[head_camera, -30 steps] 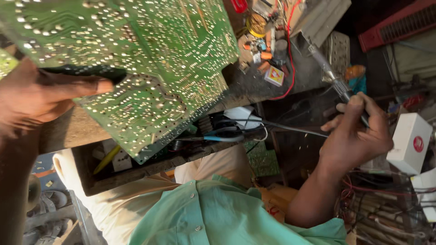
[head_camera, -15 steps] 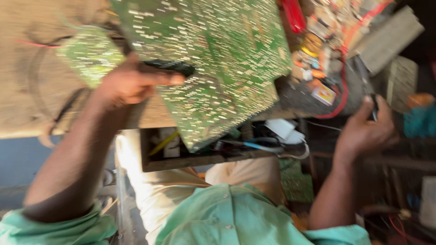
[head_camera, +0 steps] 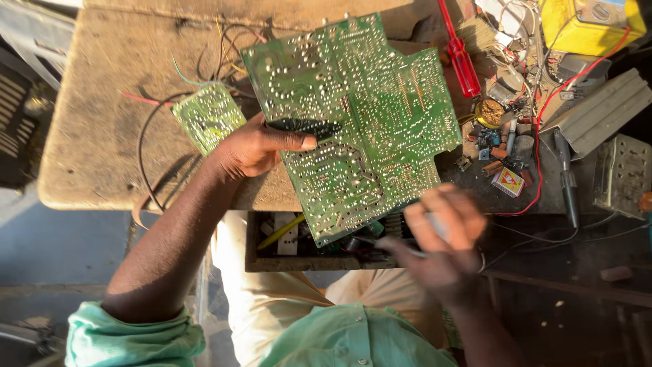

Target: The person solders connections on a green printed circuit board using a soldering iron and solder wire. They also use pliers to trim component leads and flip the board to inspect both sides during the process.

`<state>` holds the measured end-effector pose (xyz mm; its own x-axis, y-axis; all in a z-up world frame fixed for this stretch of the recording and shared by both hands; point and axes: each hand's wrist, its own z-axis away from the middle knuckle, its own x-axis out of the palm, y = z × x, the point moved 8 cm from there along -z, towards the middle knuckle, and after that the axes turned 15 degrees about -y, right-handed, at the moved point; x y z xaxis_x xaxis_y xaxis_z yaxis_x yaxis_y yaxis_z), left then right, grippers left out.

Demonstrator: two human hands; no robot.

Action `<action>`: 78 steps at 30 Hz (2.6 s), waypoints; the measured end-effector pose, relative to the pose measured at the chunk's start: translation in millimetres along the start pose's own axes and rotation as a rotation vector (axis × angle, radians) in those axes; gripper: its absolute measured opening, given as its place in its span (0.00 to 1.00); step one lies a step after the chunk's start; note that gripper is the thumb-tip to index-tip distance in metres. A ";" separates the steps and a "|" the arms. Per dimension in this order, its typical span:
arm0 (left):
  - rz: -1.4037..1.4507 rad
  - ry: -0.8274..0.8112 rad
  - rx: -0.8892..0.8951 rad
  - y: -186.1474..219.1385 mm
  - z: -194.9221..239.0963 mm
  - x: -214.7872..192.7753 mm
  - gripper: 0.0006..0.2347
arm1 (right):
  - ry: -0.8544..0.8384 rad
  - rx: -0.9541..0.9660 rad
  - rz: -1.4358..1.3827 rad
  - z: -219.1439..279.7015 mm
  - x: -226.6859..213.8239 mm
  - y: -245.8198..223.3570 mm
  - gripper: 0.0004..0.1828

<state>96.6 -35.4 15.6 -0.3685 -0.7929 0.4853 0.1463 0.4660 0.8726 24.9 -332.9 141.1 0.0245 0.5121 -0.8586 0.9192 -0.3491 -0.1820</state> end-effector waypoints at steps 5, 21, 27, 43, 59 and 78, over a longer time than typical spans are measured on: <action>0.105 0.001 -0.010 0.5 1.8 4.1 0.23 | -0.167 -0.103 0.072 -36.6 32.0 -35.8 0.33; 0.235 -0.027 0.141 44.8 -5.8 52.1 0.38 | 0.049 -0.129 0.001 -61.9 14.7 -24.3 0.26; 0.079 0.107 0.066 48.9 -9.1 68.2 0.49 | 0.078 -0.094 -0.012 -58.7 20.3 -17.4 0.26; -0.096 0.490 0.303 39.7 46.9 48.8 0.37 | 0.011 -0.067 -0.063 -55.4 26.0 -13.7 0.31; -0.319 0.809 0.491 10.0 142.1 187.9 0.10 | -0.103 -0.156 -0.035 -32.9 52.0 -27.7 0.29; -0.551 0.448 0.365 -25.1 61.6 224.2 0.11 | 0.121 0.307 -0.976 40.9 14.2 7.3 0.19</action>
<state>-46.3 -200.7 99.1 0.1149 -0.9928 0.0328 -0.2877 -0.0016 0.9577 15.9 -360.3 108.0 -0.6237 0.7501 -0.2199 0.4202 0.0845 -0.9035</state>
